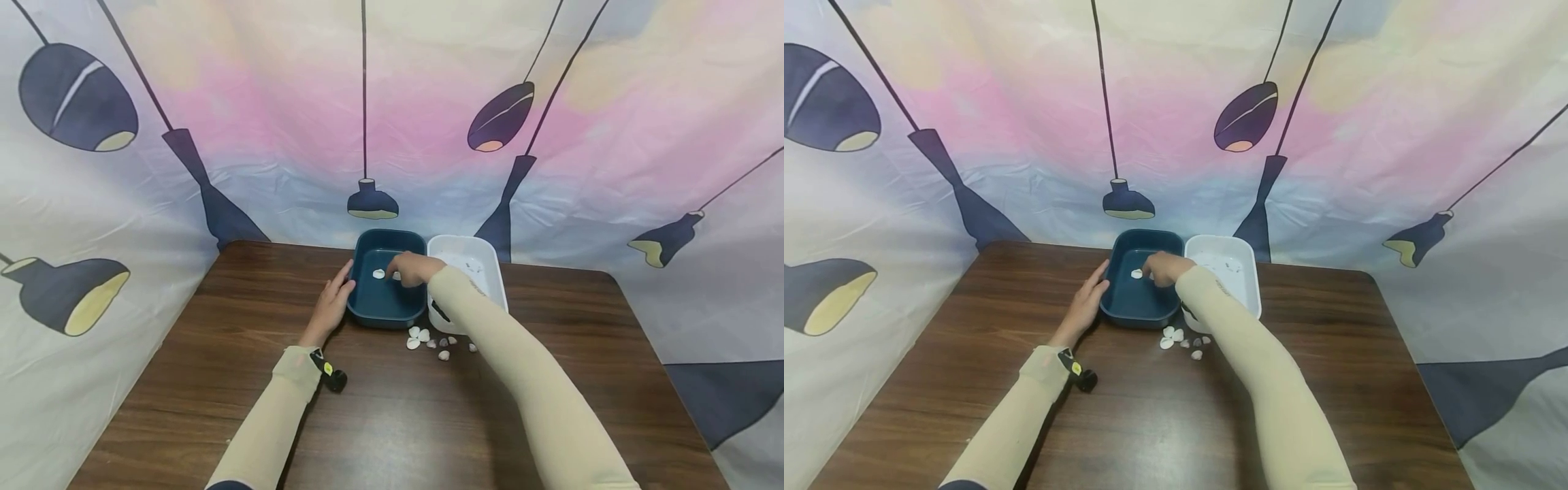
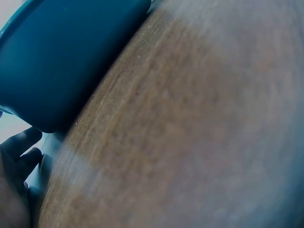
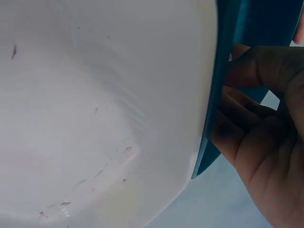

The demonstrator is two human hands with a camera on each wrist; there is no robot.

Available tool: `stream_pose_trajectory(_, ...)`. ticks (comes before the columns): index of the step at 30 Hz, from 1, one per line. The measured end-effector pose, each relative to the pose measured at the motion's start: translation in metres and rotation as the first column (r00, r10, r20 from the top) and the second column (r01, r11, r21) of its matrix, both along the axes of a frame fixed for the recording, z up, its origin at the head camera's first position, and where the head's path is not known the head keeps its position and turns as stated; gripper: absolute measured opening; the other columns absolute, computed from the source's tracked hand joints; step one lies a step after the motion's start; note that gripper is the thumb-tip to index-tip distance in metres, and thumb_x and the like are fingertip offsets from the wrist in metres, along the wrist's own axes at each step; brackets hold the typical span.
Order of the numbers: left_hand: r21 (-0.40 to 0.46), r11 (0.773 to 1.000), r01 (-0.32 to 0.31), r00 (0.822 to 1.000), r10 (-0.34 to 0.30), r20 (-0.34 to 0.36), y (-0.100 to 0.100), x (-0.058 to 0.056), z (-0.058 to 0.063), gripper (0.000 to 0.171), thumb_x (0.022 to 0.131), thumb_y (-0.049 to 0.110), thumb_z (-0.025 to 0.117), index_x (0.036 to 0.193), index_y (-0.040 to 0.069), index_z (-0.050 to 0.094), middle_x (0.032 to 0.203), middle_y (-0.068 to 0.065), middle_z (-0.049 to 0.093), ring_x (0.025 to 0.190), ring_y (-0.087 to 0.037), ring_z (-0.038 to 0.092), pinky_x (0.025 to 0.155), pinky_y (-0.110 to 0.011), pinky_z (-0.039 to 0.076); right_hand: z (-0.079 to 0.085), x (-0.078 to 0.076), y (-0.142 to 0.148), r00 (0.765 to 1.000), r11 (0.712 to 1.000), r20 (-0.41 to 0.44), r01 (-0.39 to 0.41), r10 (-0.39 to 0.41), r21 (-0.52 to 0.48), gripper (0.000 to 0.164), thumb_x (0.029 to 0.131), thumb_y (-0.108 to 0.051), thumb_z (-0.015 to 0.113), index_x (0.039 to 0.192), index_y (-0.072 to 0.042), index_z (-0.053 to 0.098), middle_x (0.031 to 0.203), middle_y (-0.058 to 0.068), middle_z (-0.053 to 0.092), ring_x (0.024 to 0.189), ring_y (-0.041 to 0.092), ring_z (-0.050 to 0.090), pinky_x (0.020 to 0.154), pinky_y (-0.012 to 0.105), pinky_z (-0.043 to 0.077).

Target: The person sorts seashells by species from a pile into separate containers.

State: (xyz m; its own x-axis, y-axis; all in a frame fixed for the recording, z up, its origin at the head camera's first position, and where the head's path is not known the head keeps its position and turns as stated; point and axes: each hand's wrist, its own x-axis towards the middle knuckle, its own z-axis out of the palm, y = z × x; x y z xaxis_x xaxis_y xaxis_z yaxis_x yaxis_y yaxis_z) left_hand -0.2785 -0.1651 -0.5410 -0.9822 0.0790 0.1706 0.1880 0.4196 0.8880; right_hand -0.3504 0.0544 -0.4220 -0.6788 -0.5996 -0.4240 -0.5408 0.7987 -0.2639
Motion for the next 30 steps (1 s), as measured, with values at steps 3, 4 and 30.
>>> stream_pose_trajectory(3, 0.001, 1.0, -0.002, 1.0, 0.002, 0.001, 0.001, 0.001, 0.001, 0.055, 0.114, 0.032, 0.04, 0.168, 0.022, 0.032, 0.168, -0.013, 0.037, 0.154, -0.035, 0.036, 0.13, -0.051, 0.001, -0.001, -0.001, 0.0, 1.0, 1.0, -0.003, 0.015, -0.015, 0.0, 0.055, 0.102, 0.012, 0.049, 0.15, -0.011, 0.062, 0.158, 0.012, 0.052, 0.152, 0.029, 0.04, 0.104, 0.038, 0.044)
stream_pose_trajectory(4, 0.002, 1.0, -0.005, 1.0, 0.005, 0.003, 0.002, 0.001, 0.001, 0.055, 0.114, 0.031, 0.041, 0.168, 0.022, 0.033, 0.168, -0.013, 0.038, 0.154, -0.035, 0.036, 0.13, -0.051, 0.001, -0.002, -0.002, 0.0, 1.0, 1.0, -0.005, 0.016, -0.016, 0.003, 0.055, 0.102, 0.012, 0.049, 0.151, -0.011, 0.06, 0.159, 0.012, 0.051, 0.152, 0.029, 0.039, 0.107, 0.037, 0.043)
stream_pose_trajectory(30, 0.007, 1.0, -0.008, 1.0, 0.008, -0.001, 0.001, 0.0, -0.002, 0.055, 0.114, 0.035, 0.04, 0.168, 0.026, 0.032, 0.168, -0.012, 0.037, 0.154, -0.035, 0.035, 0.129, -0.051, 0.0, 0.008, 0.018, 0.023, 0.994, 0.988, -0.066, -0.093, 0.086, -0.12, 0.054, 0.099, 0.012, 0.05, 0.149, -0.005, 0.06, 0.154, 0.013, 0.056, 0.149, 0.031, 0.044, 0.122, 0.045, 0.036)
